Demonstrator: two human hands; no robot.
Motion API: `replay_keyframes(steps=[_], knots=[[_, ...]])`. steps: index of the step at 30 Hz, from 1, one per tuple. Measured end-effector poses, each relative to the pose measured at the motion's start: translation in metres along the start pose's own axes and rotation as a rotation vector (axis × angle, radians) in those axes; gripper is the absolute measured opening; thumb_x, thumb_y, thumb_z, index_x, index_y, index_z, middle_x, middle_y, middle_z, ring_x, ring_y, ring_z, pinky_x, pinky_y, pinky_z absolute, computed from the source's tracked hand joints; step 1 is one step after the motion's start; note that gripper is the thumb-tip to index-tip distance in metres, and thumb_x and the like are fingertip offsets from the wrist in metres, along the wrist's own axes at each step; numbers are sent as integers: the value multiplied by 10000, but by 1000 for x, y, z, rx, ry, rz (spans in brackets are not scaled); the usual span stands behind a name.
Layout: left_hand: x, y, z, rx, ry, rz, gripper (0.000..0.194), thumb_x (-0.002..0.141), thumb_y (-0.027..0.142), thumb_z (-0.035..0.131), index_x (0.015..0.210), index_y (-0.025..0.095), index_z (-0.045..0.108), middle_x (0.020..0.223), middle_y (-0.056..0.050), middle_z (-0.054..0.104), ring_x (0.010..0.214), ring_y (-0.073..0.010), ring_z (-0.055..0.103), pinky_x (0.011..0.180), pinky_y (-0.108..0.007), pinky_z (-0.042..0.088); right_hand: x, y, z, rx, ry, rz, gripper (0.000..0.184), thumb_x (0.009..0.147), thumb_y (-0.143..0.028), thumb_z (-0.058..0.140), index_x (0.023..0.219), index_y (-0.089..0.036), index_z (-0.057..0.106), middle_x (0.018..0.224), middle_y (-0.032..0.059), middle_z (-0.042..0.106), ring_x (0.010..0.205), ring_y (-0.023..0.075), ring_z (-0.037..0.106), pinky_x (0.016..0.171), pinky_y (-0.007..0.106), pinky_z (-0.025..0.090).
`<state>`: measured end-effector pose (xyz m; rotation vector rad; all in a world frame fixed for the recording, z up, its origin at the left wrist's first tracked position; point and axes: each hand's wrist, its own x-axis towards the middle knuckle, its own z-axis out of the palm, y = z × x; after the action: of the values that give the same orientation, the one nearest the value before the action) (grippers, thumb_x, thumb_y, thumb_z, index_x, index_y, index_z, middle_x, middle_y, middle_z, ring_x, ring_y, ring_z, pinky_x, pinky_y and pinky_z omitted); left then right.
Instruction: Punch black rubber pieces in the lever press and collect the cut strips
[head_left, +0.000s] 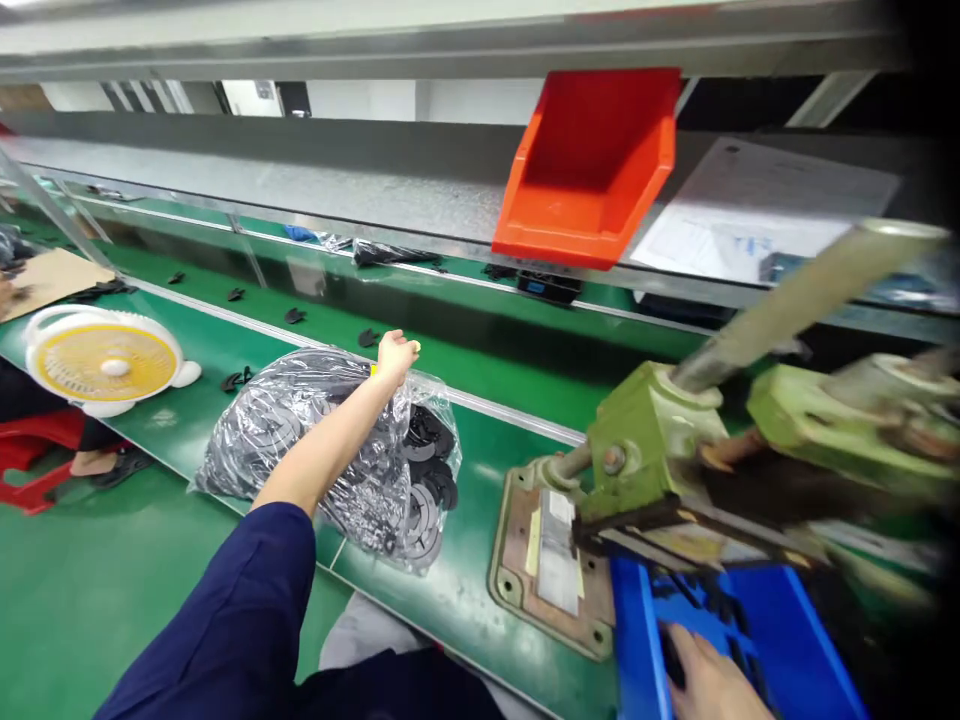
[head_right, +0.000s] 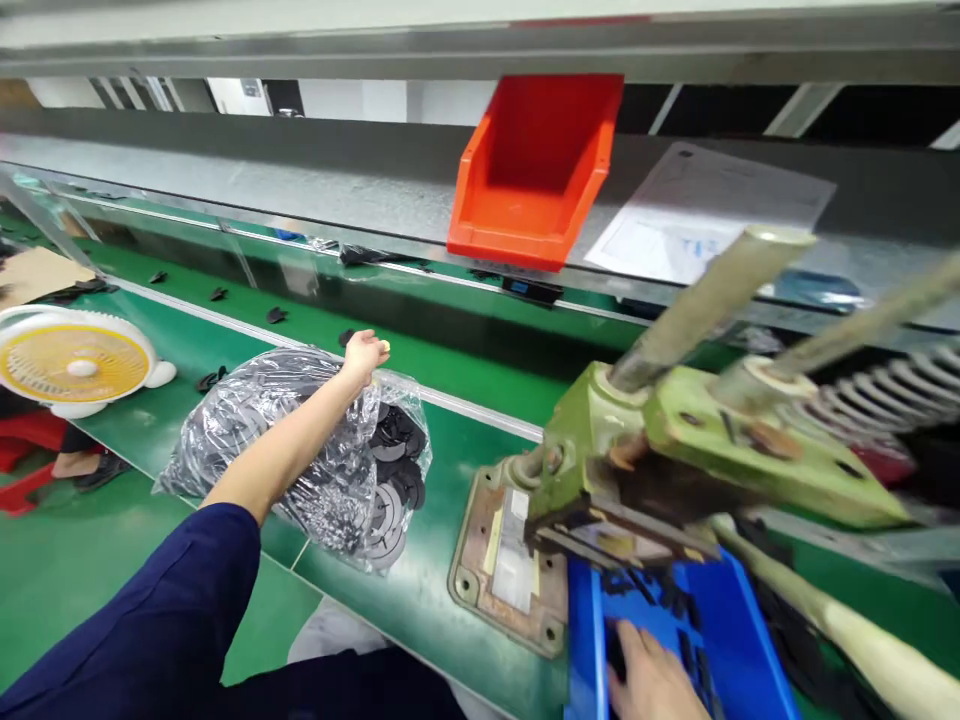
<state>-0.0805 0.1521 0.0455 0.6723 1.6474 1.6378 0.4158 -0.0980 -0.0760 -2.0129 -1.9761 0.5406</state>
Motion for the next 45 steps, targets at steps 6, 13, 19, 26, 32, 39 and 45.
replay_keyframes(steps=[6, 13, 19, 26, 32, 39, 45], knots=[[-108, -9, -30, 60, -247, 213, 395, 718, 116, 687, 1107, 143, 622, 1140, -122, 679, 899, -172, 680, 733, -263, 569, -16, -38, -43, 283, 202, 157, 296, 582, -394, 612, 834, -240, 634, 840, 101, 728, 840, 298, 695, 893, 491, 556], [-266, -44, -37, 132, -940, 68, 283, 734, 397, 786, 884, 170, 707, 866, -84, 737, 771, -199, 701, 713, -326, 578, -65, -86, -30, 705, 191, 71, 489, 757, -445, 641, 1176, -209, 555, 885, 43, 680, 788, 166, 691, 735, 317, 594], [-341, -75, -25, 160, -1206, -144, 414, 705, 470, 825, 948, 163, 690, 913, -86, 722, 788, -179, 687, 735, -308, 570, -90, -138, 4, 906, 172, -78, 425, 790, -344, 671, 1189, -226, 582, 908, 37, 691, 762, 134, 668, 701, 282, 588], [-350, -88, -27, 151, -1081, -217, 427, 619, 427, 888, 874, 166, 666, 805, -46, 699, 704, -141, 653, 663, -260, 547, -98, -127, 48, 878, 355, -73, 345, 815, -318, 693, 1138, -249, 594, 1002, 54, 716, 812, 148, 685, 807, 337, 602], [-348, -95, -35, 176, -1077, -92, 299, 726, 413, 809, 851, 176, 676, 798, -45, 706, 708, -165, 673, 664, -296, 569, -102, -124, 49, 914, 288, -204, 366, 845, -267, 667, 1202, -277, 583, 1195, 75, 706, 963, 168, 714, 863, 357, 615], [-340, -95, -45, 311, -1042, 408, 56, 841, 225, 692, 885, 206, 722, 902, -61, 707, 806, -172, 670, 743, -307, 571, -101, -126, 35, 944, 340, -177, 93, 833, -281, 688, 920, -258, 666, 989, 58, 748, 962, 192, 712, 891, 397, 610], [-339, -103, -50, 245, -1036, 327, 100, 847, 238, 698, 936, 194, 709, 948, -64, 689, 803, -158, 674, 736, -289, 587, -106, -136, 41, 1010, 365, -69, 238, 820, -323, 713, 1023, -260, 604, 982, 48, 764, 902, 177, 743, 794, 346, 642]])
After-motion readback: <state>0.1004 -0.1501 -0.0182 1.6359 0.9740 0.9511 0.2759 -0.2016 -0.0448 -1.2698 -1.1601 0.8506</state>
